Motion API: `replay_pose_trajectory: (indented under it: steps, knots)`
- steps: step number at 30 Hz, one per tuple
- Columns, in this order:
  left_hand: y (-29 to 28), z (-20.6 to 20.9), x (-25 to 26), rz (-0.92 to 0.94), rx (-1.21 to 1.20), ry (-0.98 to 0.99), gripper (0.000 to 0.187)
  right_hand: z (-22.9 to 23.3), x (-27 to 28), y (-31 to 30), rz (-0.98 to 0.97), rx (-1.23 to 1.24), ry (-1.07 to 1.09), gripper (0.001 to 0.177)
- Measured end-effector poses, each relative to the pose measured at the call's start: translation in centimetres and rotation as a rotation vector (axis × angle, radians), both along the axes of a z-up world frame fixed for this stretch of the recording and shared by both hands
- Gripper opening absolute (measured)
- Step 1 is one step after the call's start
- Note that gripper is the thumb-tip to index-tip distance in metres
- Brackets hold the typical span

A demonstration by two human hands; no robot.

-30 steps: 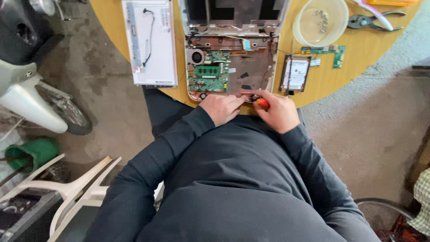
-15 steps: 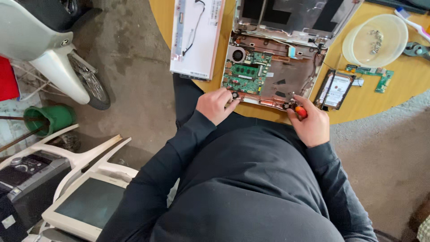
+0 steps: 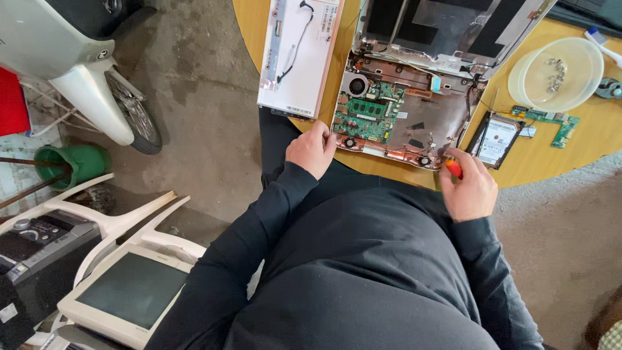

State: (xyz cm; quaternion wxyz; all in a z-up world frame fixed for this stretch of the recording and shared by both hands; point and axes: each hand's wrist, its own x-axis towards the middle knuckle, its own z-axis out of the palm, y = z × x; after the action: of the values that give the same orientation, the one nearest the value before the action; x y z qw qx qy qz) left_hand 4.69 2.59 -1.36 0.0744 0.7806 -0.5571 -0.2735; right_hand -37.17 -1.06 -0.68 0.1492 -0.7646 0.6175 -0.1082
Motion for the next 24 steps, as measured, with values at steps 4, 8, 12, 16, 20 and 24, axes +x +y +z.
replay_pose_trajectory:
  steps: [4, 8, 12, 16, 20, 24]
  knots:
    - [0.1, 0.7, -0.2, -0.009, 0.001, 0.015, 0.023, -2.0, -1.1, 0.6, -0.011, 0.03, -0.021, 0.039]
    - [0.6, 2.0, -0.1, -0.064, 0.0, 0.003, 0.021, -2.9, -1.3, 1.4, -0.053, 0.078, 0.01, 0.025]
    - [1.1, 2.2, 0.0, -0.091, -0.022, 0.01, 0.021, -3.0, -1.6, 2.2, -0.079, 0.145, 0.091, 0.019]
    - [1.0, 2.1, 0.1, -0.11, -0.044, 0.015, 0.021, -3.0, -1.8, 2.4, -0.089, 0.166, 0.122, 0.018]
    - [0.5, 2.2, 0.8, -0.073, -0.088, 0.012, 0.02, -2.6, -1.9, 2.4, -0.087, 0.191, 0.093, 0.018]
    - [-0.7, 1.2, 2.5, -0.124, -0.277, -0.116, 0.014, -1.8, -1.5, 2.5, -0.092, 0.184, -0.011, 0.022]
